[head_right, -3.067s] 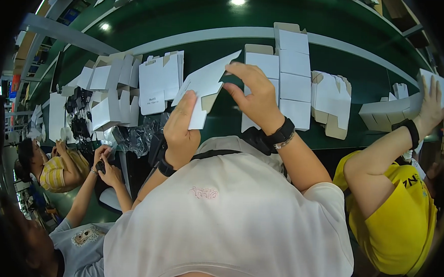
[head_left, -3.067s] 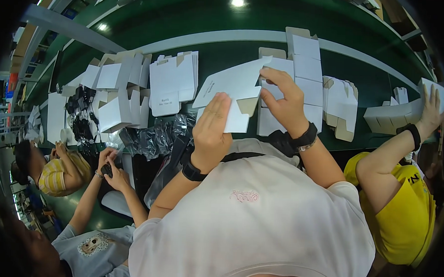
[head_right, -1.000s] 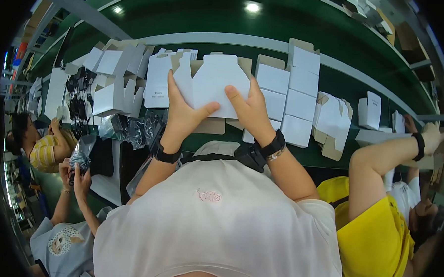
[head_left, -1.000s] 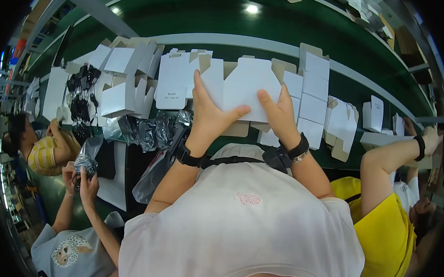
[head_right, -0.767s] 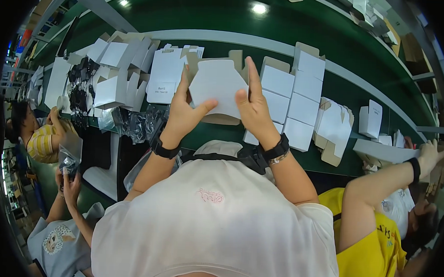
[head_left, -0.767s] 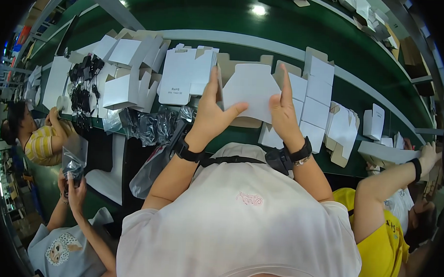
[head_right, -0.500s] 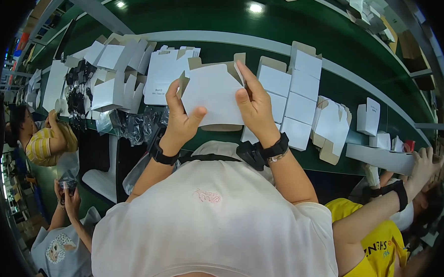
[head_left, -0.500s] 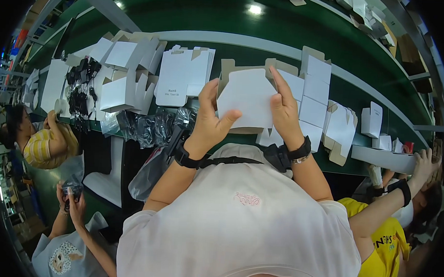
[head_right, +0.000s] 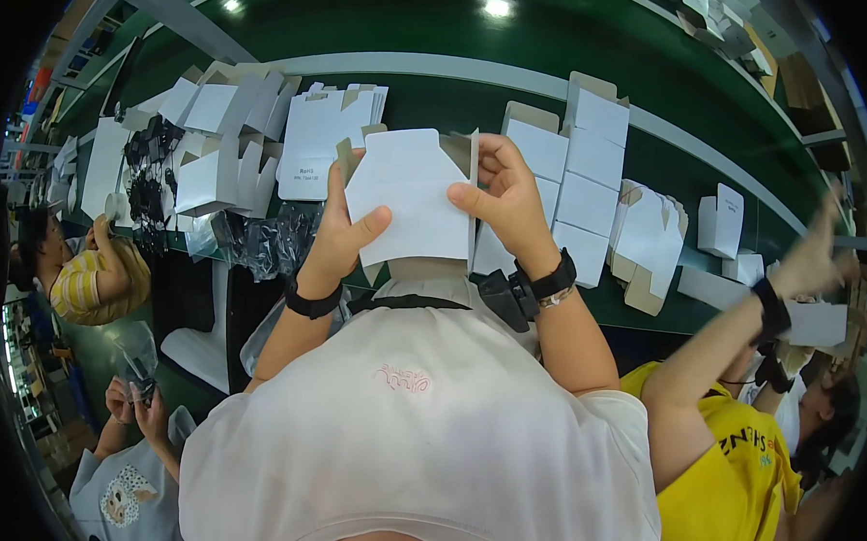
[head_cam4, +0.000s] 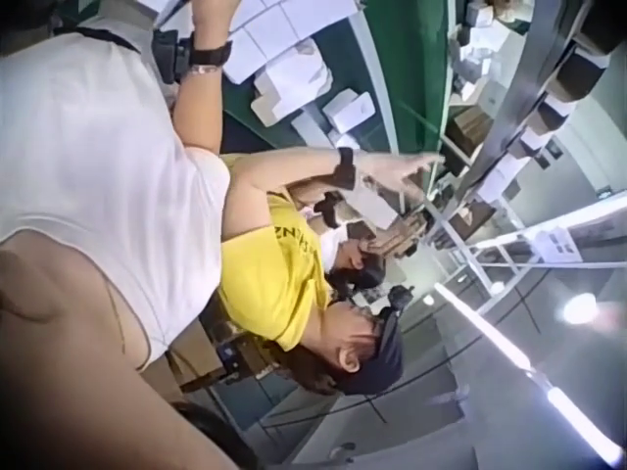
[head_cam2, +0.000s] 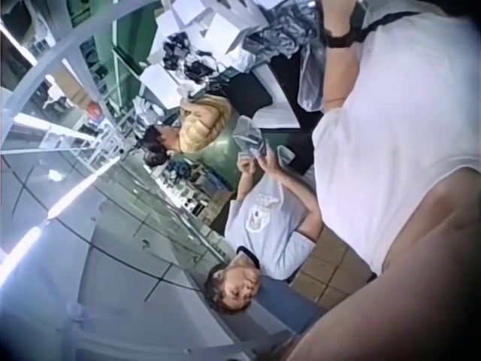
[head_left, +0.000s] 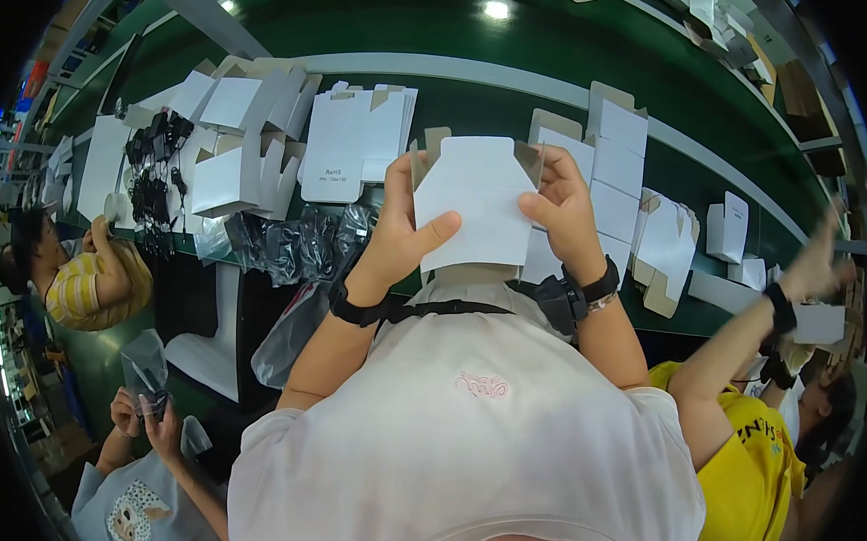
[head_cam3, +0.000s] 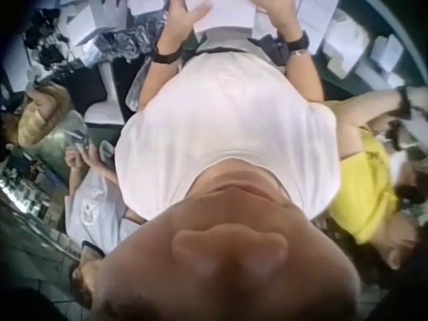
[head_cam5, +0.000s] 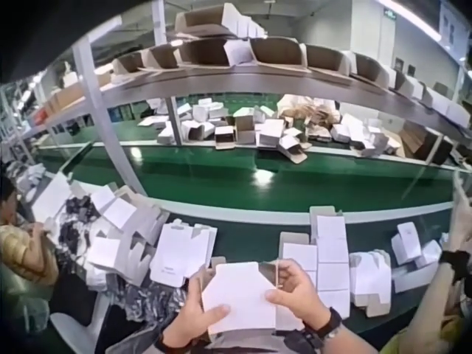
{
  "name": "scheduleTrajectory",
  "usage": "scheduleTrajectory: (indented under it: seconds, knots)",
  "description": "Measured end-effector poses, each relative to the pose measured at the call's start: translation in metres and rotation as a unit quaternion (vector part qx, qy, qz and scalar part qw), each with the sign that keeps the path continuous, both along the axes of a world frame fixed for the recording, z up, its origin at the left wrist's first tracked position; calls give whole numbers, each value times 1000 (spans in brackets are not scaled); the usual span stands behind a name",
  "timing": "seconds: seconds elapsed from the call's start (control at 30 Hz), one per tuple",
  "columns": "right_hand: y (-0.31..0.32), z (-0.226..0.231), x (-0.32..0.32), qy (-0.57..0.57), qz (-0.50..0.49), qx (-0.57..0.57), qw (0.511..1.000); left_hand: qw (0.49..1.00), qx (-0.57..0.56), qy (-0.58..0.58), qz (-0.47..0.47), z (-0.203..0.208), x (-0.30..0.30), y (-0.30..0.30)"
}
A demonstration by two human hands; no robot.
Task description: The person folds a white cardboard box by hand, places it on a stack, and then picks up a flat cardboard sheet to fold into another box.
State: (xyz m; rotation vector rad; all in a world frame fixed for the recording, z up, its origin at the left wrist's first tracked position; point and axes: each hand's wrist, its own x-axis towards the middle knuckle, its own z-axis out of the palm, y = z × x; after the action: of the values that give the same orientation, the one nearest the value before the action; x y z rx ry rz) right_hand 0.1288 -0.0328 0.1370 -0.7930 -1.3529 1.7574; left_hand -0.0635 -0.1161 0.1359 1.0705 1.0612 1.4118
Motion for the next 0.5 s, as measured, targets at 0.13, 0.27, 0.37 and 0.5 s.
scheduleTrajectory:
  seconds: [0.13,0.27,0.37,0.5]
  knots:
    - [-1,-9,2,-42,-6,-31,999,993,-79,-84,-13,-10,-5,-3]
    - [-7,-5,-3,-28,15,-24,999,990,-94,-102,-10,-18,-8,-2]
    - [-6,-15,-2,-20,57,5,998,979,-119,-167,4,-27,-7,-1]
    - [-6,-21,-4,-46,69,54,995,978,-111,-178,17,-34,-6,-1]
